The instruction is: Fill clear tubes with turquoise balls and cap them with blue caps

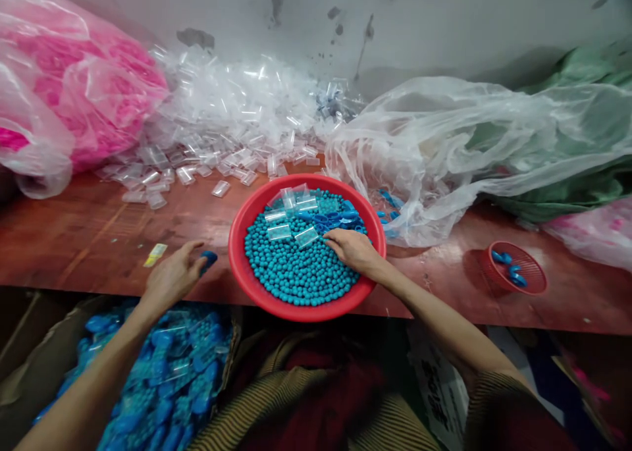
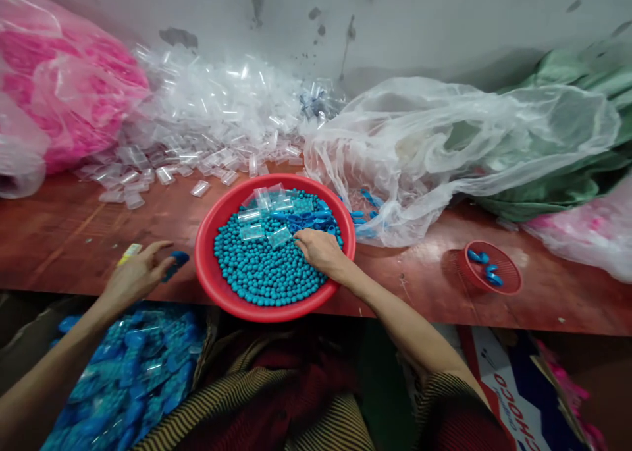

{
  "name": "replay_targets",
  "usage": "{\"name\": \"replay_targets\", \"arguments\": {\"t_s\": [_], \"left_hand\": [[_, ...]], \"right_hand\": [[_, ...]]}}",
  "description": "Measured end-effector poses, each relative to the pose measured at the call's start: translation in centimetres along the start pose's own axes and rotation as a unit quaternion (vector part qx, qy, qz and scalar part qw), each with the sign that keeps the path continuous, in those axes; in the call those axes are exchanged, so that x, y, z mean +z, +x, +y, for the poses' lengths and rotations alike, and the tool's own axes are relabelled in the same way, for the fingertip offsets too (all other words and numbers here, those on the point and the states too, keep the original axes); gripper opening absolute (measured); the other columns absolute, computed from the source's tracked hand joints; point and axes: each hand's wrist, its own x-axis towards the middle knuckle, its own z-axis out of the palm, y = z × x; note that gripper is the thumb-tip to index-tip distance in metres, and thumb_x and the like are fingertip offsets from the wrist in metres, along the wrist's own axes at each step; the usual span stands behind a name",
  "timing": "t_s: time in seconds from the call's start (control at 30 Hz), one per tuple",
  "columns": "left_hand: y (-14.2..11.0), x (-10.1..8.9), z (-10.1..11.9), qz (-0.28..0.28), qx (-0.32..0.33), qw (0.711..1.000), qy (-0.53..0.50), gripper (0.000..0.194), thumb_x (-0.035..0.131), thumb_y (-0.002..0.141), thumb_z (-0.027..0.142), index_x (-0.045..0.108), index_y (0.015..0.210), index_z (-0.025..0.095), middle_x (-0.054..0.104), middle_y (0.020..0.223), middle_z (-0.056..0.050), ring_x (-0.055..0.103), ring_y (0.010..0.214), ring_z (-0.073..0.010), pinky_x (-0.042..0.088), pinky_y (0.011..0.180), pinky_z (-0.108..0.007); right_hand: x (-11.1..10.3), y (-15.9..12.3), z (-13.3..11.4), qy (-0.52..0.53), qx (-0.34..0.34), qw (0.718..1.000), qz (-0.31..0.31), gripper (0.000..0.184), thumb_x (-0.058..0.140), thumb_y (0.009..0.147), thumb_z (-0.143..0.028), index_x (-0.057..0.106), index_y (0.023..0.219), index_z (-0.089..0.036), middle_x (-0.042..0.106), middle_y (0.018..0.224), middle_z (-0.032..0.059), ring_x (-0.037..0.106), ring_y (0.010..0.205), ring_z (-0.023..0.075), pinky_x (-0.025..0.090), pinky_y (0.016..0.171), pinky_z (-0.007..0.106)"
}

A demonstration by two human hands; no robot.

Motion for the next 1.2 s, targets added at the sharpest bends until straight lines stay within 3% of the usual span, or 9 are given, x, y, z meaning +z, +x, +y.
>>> {"name": "replay_targets", "arguments": {"t_s": [0.17, 0.33, 0.47, 0.6, 0.77, 0.87, 1.0, 1.07, 1.2], "left_hand": [[-0.2, 0.2, 5.4, 0.114, 0.092, 0.987, 0.061, 0.037, 0.032, 0.089, 0.031, 0.059, 0.109, 0.014, 0.066, 0.106, -0.012, 0.06, 0.096, -0.0228, 0.044, 0.085, -0.032], [0.9, 4.0, 11.9, -0.161, 0.159, 0.972, 0.059, 0.034, 0.043, 0.084, 0.041, 0.062, 0.101, 0.018, 0.069, 0.084, -0.011, 0.064, 0.081, -0.0278, 0.045, 0.068, -0.033], [2.5, 8.4, 13.9, -0.214, 0.098, 0.97, -0.06, 0.03, 0.051, 0.079, 0.042, 0.059, 0.091, 0.015, 0.065, 0.07, -0.008, 0.062, 0.063, -0.0216, 0.042, 0.057, -0.027], [3.3, 10.2, 15.2, -0.242, -0.023, 0.943, -0.227, 0.02, 0.057, 0.076, 0.033, 0.055, 0.084, 0.016, 0.051, 0.047, 0.004, 0.048, 0.038, -0.0123, 0.034, 0.043, -0.022], [3.4, 9.5, 15.4, -0.221, -0.027, 0.938, -0.265, 0.015, 0.059, 0.073, 0.022, 0.054, 0.085, 0.016, 0.049, 0.051, 0.006, 0.044, 0.04, -0.0086, 0.033, 0.042, -0.019], [3.6, 8.3, 14.5, -0.216, -0.007, 0.94, -0.266, 0.017, 0.06, 0.07, 0.022, 0.055, 0.085, 0.016, 0.047, 0.052, 0.006, 0.045, 0.044, -0.0102, 0.035, 0.044, -0.021], [3.4, 5.8, 13.6, -0.187, 0.128, 0.966, -0.123, 0.019, 0.058, 0.07, 0.023, 0.058, 0.088, 0.017, 0.057, 0.062, 0.001, 0.056, 0.059, -0.016, 0.041, 0.056, -0.025], [2.9, 4.4, 13.5, -0.18, 0.192, 0.964, -0.016, 0.022, 0.056, 0.072, 0.024, 0.06, 0.092, 0.017, 0.063, 0.072, -0.003, 0.06, 0.07, -0.0196, 0.043, 0.064, -0.028], [1.8, 3.1, 13.8, -0.196, 0.264, 0.932, 0.156, 0.026, 0.049, 0.076, 0.021, 0.062, 0.098, 0.017, 0.067, 0.096, -0.011, 0.062, 0.089, -0.0263, 0.044, 0.073, -0.033]], "right_hand": [[-1.6, 1.4, -0.9, -0.024, -0.015, 0.999, 0.029, 0.026, 0.04, 0.093, -0.022, 0.064, 0.105, -0.019, 0.068, 0.104, 0.0058, 0.062, 0.099, 0.0187, 0.043, 0.083, 0.027], [-2.7, 2.1, -0.4, -0.079, 0.024, 0.996, 0.043, 0.025, 0.04, 0.093, -0.027, 0.061, 0.107, -0.02, 0.067, 0.106, 0.0064, 0.061, 0.099, 0.0206, 0.044, 0.081, 0.028], [-1.3, 2.6, -1.3, -0.186, 0.017, 0.982, -0.03, 0.03, 0.045, 0.09, -0.029, 0.054, 0.116, -0.016, 0.061, 0.111, 0.0139, 0.063, 0.092, 0.024, 0.046, 0.07, 0.029], [0.4, 3.4, -2.0, -0.217, -0.002, 0.975, -0.051, 0.029, 0.034, 0.093, -0.02, 0.054, 0.113, -0.013, 0.06, 0.109, 0.0164, 0.064, 0.087, 0.0242, 0.047, 0.066, 0.029], [0.5, 3.5, -0.7, -0.119, 0.011, 0.992, -0.044, 0.024, 0.044, 0.09, -0.024, 0.056, 0.108, -0.013, 0.063, 0.108, 0.0153, 0.062, 0.097, 0.0261, 0.048, 0.077, 0.034], [0.1, 3.4, 0.7, 0.042, 0.025, 0.998, -0.043, 0.018, 0.051, 0.085, -0.02, 0.06, 0.099, -0.014, 0.067, 0.097, 0.0113, 0.064, 0.094, 0.0241, 0.05, 0.08, 0.035], [0.0, 2.9, 1.9, 0.308, 0.128, 0.943, -0.013, 0.019, 0.043, 0.084, -0.013, 0.055, 0.099, -0.014, 0.066, 0.081, 0.0041, 0.066, 0.065, 0.0144, 0.052, 0.055, 0.025], [-0.1, 2.1, 2.0, 0.304, 0.127, 0.944, -0.012, 0.018, 0.045, 0.082, -0.01, 0.055, 0.096, -0.014, 0.065, 0.079, 0.0032, 0.065, 0.064, 0.0134, 0.051, 0.054, 0.023], [-0.5, 0.0, 0.8, 0.053, 0.011, 0.998, -0.021, 0.011, 0.049, 0.086, -0.017, 0.059, 0.091, -0.015, 0.066, 0.092, 0.0071, 0.062, 0.087, 0.0184, 0.047, 0.075, 0.029]]}}
